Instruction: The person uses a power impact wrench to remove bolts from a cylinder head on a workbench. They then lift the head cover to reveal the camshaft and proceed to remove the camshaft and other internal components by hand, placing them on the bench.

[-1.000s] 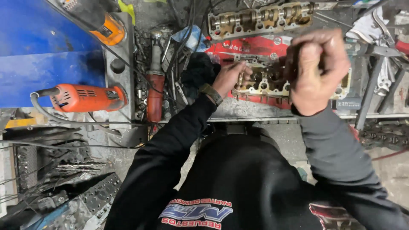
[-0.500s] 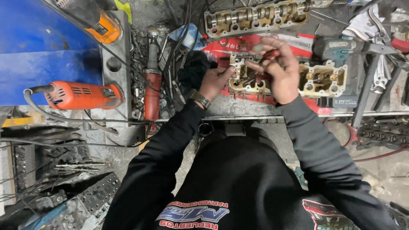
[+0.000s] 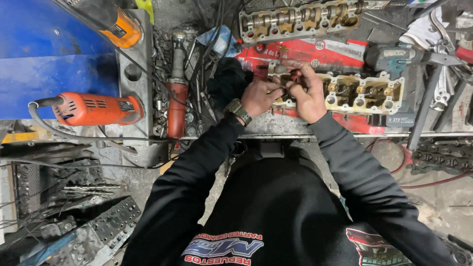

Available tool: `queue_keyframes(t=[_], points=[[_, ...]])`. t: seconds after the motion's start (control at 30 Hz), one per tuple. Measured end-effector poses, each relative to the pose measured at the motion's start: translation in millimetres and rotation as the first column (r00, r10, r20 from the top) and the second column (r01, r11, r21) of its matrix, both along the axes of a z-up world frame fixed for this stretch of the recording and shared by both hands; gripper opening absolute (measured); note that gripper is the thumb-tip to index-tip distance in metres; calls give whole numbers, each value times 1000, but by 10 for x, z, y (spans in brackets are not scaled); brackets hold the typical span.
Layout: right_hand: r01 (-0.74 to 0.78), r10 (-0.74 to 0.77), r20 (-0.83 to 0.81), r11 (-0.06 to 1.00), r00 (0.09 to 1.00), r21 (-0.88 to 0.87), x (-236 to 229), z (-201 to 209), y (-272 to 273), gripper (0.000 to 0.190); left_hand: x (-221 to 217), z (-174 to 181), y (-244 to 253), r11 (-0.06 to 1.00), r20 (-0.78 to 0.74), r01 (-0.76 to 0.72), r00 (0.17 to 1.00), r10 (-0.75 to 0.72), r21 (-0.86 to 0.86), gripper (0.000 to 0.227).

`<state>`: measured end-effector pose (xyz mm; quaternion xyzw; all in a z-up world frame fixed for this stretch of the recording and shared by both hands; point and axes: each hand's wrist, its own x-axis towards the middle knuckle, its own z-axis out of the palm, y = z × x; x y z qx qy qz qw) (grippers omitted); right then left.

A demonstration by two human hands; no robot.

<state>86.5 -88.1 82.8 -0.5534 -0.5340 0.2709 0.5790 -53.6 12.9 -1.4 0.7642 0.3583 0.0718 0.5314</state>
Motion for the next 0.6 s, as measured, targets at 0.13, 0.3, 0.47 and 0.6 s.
queue_keyframes(t=[0.13, 0.3, 0.47, 0.6], points=[[48, -48, -12, 998, 999, 35, -50, -75, -6, 29, -4, 62, 11, 1000, 7, 16, 1000, -16, -9, 36], [114, -131, 109, 983, 985, 143, 61, -270, 122, 19, 5, -281, 54, 985, 164, -74, 981, 100, -154, 35], [116, -134, 172, 987, 976, 108, -1, -82, 106, 18, 72, -412, 135, 867, 129, -294, 919, 372, -403, 45], [196, -212, 157, 974, 965, 110, -28, -249, 80, 22, 102, -428, 133, 894, 52, -291, 944, 327, -340, 46]])
